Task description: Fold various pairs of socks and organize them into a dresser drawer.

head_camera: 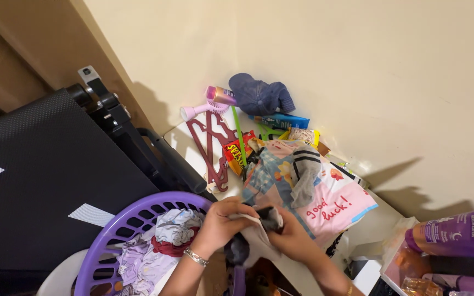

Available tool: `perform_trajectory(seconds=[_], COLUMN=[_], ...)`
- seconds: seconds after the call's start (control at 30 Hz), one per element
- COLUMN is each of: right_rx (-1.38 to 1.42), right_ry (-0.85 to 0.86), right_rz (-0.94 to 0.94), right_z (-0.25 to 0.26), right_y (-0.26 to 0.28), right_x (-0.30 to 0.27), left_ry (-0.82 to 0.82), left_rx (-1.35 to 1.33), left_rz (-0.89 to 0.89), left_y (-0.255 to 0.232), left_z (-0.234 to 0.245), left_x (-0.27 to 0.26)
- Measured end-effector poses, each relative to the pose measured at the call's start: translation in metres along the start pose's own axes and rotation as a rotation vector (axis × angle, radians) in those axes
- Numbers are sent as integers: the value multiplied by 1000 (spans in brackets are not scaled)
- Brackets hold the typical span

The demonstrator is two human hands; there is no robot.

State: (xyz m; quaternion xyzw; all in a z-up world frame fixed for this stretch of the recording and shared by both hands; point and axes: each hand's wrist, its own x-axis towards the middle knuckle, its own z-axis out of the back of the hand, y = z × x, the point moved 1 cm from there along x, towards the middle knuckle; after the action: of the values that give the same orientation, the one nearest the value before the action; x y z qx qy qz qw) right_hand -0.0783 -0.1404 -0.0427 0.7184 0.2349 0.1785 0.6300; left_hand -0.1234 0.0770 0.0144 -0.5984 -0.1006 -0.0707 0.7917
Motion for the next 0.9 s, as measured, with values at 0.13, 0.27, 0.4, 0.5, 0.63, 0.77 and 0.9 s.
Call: perform_trajectory(seconds=[0.13,0.27,0.4,0.5,0.63,0.77,0.9], right_rx=[-277,-714,-859,-666,-814,-638,-736], right_ry=[246,708,740,637,291,177,237], right_rz=[-31,-163,-109,-69,-645,-170,368], right_z=[22,5,8,-2,-11,-22,-45], right_y=[38,77,34,74,130,147,165], right_x=[8,17,19,27,18,8,4], left_ry=[108,218,252,229,30,-116,-232], left_rx=[-194,-180,-136,-73,-44,-123,-342], left_rz=[27,-79,-222,-314,-280,44,77], left_y=[-9,-14,-41,-47,-21,-1,3], left_z=[-1,-7,-13,-9,-1,2,10], left_x=[-1,4,11,15,12,7,9])
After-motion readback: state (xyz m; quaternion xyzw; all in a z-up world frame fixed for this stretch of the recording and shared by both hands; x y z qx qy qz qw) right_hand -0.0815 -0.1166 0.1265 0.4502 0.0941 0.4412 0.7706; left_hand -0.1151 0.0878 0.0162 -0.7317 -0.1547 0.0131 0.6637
